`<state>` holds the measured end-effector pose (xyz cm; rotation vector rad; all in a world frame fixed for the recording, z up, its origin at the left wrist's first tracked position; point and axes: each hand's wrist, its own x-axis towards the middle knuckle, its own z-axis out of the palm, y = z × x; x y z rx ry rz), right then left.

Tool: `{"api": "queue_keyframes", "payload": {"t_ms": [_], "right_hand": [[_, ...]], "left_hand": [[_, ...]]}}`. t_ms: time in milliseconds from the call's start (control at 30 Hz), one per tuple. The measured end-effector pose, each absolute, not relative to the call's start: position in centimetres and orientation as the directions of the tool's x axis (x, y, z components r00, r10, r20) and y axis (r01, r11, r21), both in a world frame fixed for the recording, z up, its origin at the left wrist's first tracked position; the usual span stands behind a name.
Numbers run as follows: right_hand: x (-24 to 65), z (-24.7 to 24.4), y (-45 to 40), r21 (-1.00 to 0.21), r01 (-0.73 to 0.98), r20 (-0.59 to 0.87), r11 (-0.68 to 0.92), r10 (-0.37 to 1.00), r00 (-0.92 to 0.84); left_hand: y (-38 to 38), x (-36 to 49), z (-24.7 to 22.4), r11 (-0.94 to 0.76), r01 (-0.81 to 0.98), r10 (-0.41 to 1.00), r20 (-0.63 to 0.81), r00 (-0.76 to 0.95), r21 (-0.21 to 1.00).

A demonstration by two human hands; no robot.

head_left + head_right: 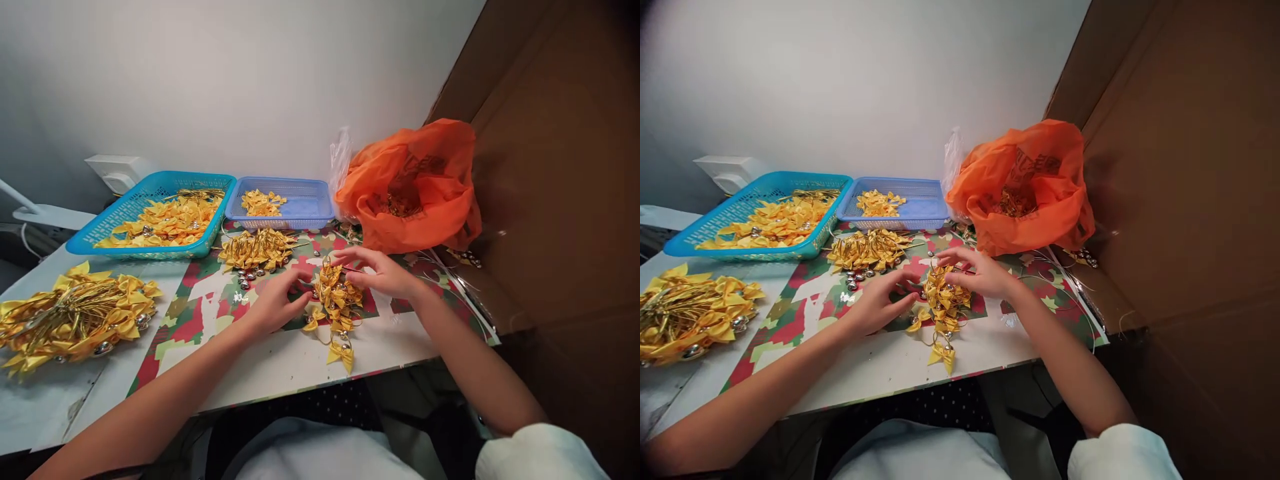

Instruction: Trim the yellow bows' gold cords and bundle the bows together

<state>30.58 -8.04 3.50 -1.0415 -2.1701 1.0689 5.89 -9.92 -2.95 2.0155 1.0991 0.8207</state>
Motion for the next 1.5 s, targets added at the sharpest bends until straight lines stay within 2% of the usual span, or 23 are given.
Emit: {"api": "queue_keyframes", "payload": {"t_ms": [167, 233, 267, 333, 400, 467, 533, 633, 733, 867, 1000, 1100, 1233, 1500], "right_hand": [[30.6, 2.7, -6.2, -0.789, 0.475, 0.163, 0.389, 0.879, -0.448], [30.5, 2.3, -6.0, -0.779, 0.474, 0.186, 0.411, 0.872, -0.452], [30.3, 2.1, -6.1, -0.778, 0.461, 0.193, 0.427, 0.861, -0.472], [29.9, 2.0, -6.9, -0.785, 0.398, 0.188, 0.474, 0.795, -0.577], [29.1, 1.9, -8.2, -0.785, 0.301, 0.156, 0.541, 0.643, -0.750], [28.3, 1.7, -9.5, -0.702, 0.291, 0.097, 0.651, 0.491, -0.866], [27.9, 1.4, -10.2, -0.579, 0.414, -0.022, 0.702, 0.494, -0.869], [28.0, 0.8, -10.0, -0.482, 0.559, -0.062, 0.675, 0.610, -0.790], [28.7, 0.6, -9.3, -0.499, 0.590, 0.004, 0.634, 0.683, -0.730], [28.9, 0.8, -9.5, -0.581, 0.533, 0.152, 0.615, 0.725, -0.671], [27.8, 0.6, -10.3, -0.619, 0.480, 0.364, 0.622, 0.768, -0.527], [27.0, 0.0, -10.5, -0.634, 0.419, 0.469, 0.650, 0.754, -0.460], [26.8, -0.6, -10.4, -0.678, 0.316, 0.512, 0.664, 0.735, -0.445], [26.9, -0.6, -10.5, -0.643, 0.266, 0.602, 0.719, 0.688, -0.406]], "left_hand": [[-10.5, 5.7, -2.4, -0.430, 0.467, 0.883, 0.250, 0.398, 0.773], [-10.7, 5.2, -1.8, -0.510, 0.477, 0.838, 0.288, 0.464, 0.716], [-10.8, 5.0, -1.5, -0.580, 0.424, 0.768, 0.294, 0.569, 0.696], [-10.9, 4.6, -1.3, -0.674, 0.308, 0.603, 0.260, 0.754, 0.672], [-10.9, 4.5, -1.4, -0.709, 0.292, 0.531, 0.212, 0.820, 0.642], [-10.9, 4.6, -1.8, -0.712, 0.326, 0.542, 0.192, 0.818, 0.622], [-10.9, 4.8, -2.2, -0.697, 0.355, 0.580, 0.199, 0.790, 0.623], [-10.8, 4.8, -2.3, -0.615, 0.420, 0.693, 0.203, 0.692, 0.667], [-10.9, 4.8, -2.2, -0.412, 0.417, 0.820, 0.129, 0.558, 0.810], [-11.0, 5.1, -2.0, -0.073, 0.195, 0.898, -0.021, 0.439, 0.978], [-11.2, 5.6, -1.7, 0.098, 0.042, 0.904, -0.106, 0.413, 0.994], [-11.4, 5.9, -1.6, 0.159, -0.025, 0.894, -0.134, 0.427, 0.987], [-11.6, 6.0, -1.6, 0.185, -0.048, 0.894, -0.148, 0.422, 0.982], [-11.8, 5.8, -2.0, 0.062, -0.102, 0.934, -0.022, 0.355, 0.993]]}}
